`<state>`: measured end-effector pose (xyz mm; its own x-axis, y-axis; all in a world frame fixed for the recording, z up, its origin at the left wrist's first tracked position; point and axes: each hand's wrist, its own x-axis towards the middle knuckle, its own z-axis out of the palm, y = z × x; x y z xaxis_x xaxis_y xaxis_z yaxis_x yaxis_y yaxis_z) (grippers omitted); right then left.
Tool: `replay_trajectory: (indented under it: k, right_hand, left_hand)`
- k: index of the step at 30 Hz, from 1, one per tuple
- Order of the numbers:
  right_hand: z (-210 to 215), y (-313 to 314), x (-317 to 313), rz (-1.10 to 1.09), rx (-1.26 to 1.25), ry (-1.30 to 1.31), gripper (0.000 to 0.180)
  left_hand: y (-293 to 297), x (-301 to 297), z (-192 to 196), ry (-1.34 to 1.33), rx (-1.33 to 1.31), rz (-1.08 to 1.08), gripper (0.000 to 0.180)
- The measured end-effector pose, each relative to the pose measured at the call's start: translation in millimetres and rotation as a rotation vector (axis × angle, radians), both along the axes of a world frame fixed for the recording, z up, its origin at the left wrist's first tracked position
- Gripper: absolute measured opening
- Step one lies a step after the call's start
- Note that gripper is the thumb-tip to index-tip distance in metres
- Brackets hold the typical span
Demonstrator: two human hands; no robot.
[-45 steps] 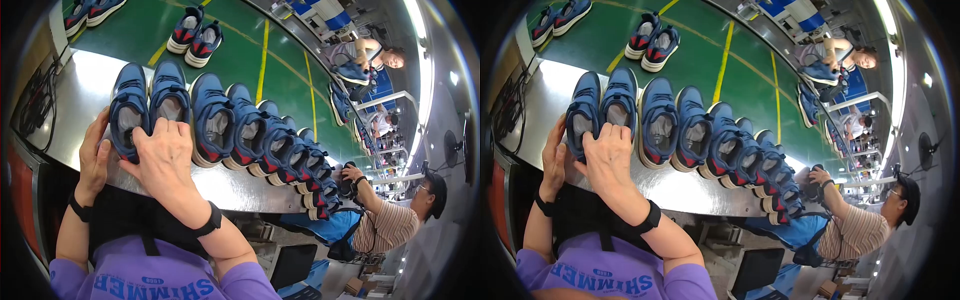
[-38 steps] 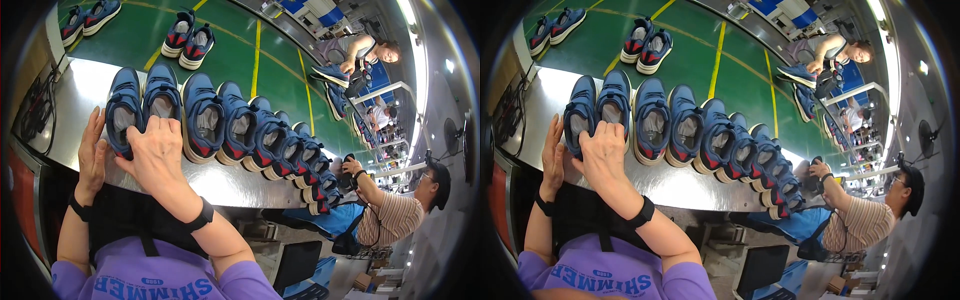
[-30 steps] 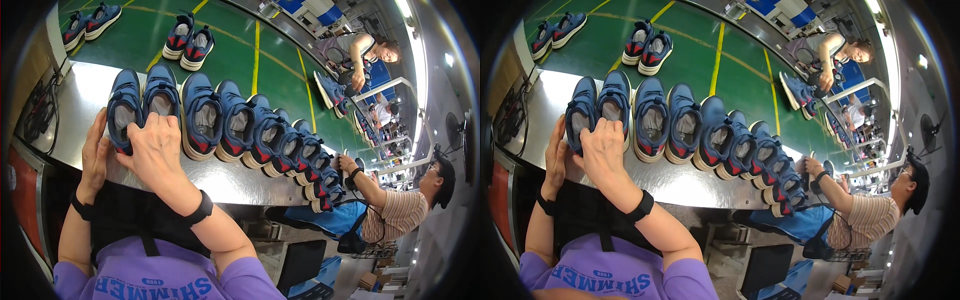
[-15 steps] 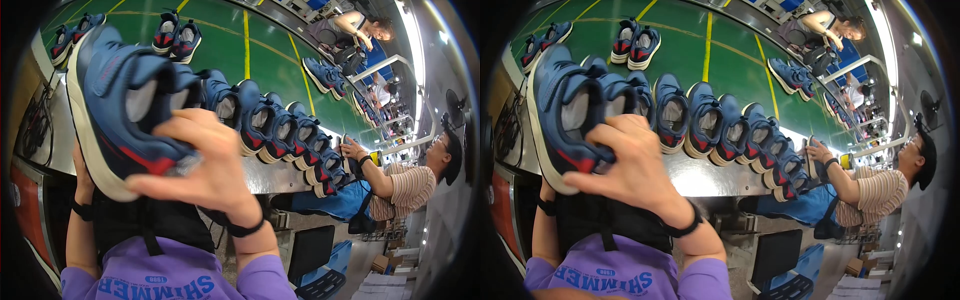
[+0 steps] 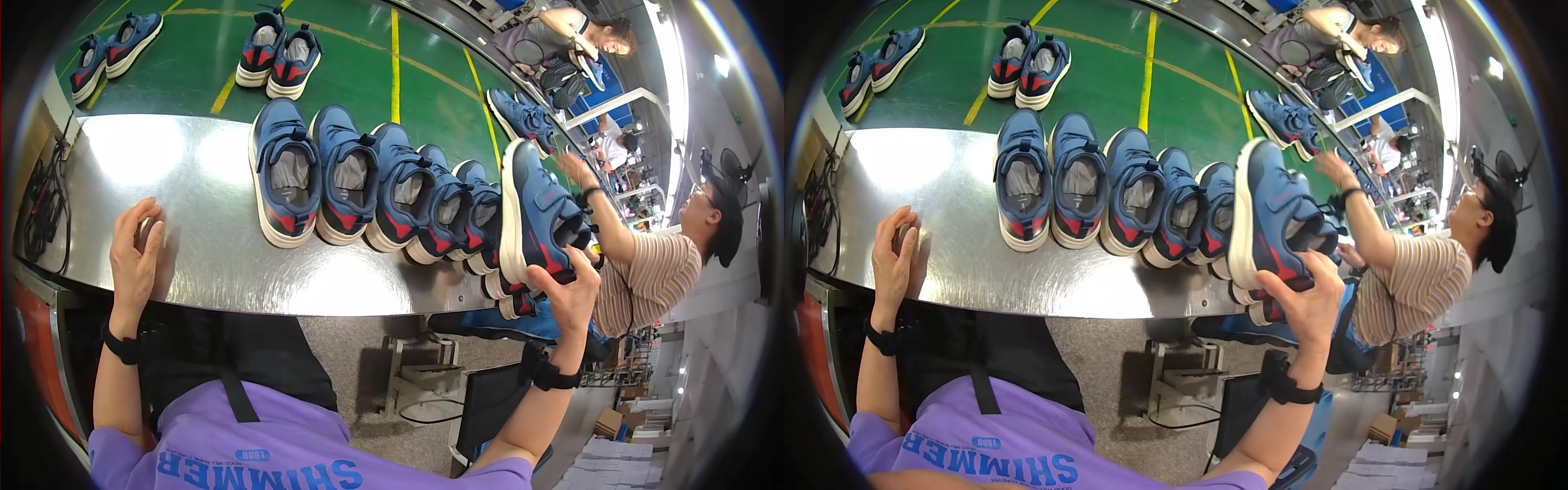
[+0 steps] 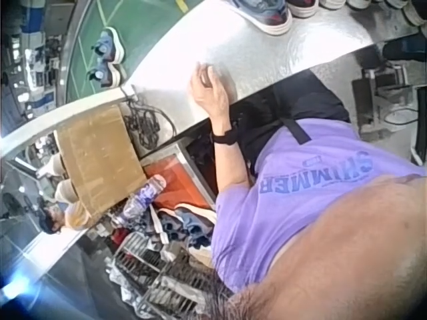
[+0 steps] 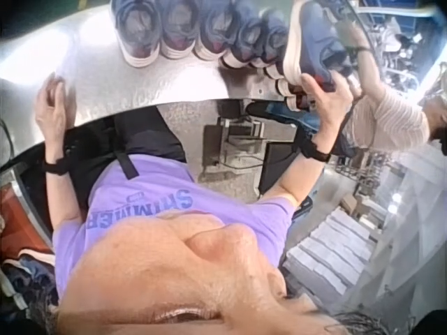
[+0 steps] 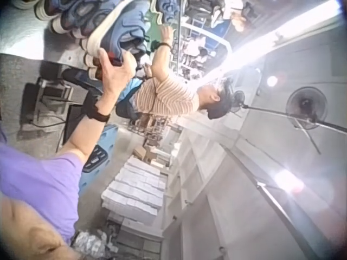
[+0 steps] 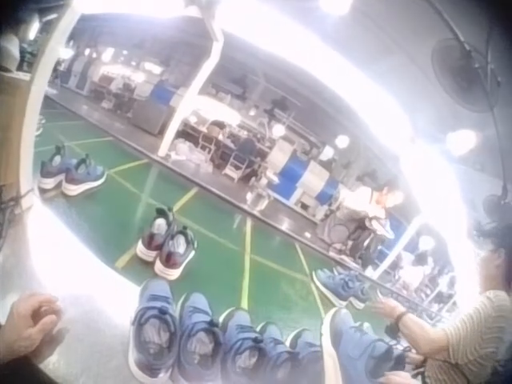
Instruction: Checking and arranging sneakers on a production line table.
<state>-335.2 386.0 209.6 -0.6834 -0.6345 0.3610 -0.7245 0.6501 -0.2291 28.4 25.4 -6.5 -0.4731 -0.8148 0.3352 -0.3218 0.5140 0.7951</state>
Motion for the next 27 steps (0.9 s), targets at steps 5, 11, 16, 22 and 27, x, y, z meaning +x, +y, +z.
replay_trajectory:
  k: [5, 11, 16, 22, 27]
  right_hand:
    - [-19.2, 33.1, -27.6, -0.125, 0.267, 0.090, 0.054]
    - [-9.7, 17.3, -30.8, -0.115, 0.434, -0.005, 0.057]
    - [12.6, 4.1, -24.4, -0.166, 0.458, -0.083, 0.064]
    - [22.4, -51.4, 13.9, -0.153, 0.388, 0.279, 0.043]
    - [11.4, -160.1, 49.9, 0.272, 0.100, 0.232, 0.032]
  left_hand:
    - [5.0, 3.1, 7.5, -0.083, -0.097, 0.022, 0.031]
    - [3.3, -2.9, 14.1, -0.161, -0.187, 0.046, 0.027]
    - [5.0, -7.8, 17.1, -0.140, -0.229, 0.045, 0.027]
    - [3.0, -5.4, 21.4, -0.134, -0.286, 0.010, 0.028]
    - [4.0, -11.2, 26.0, -0.208, -0.350, -0.004, 0.034]
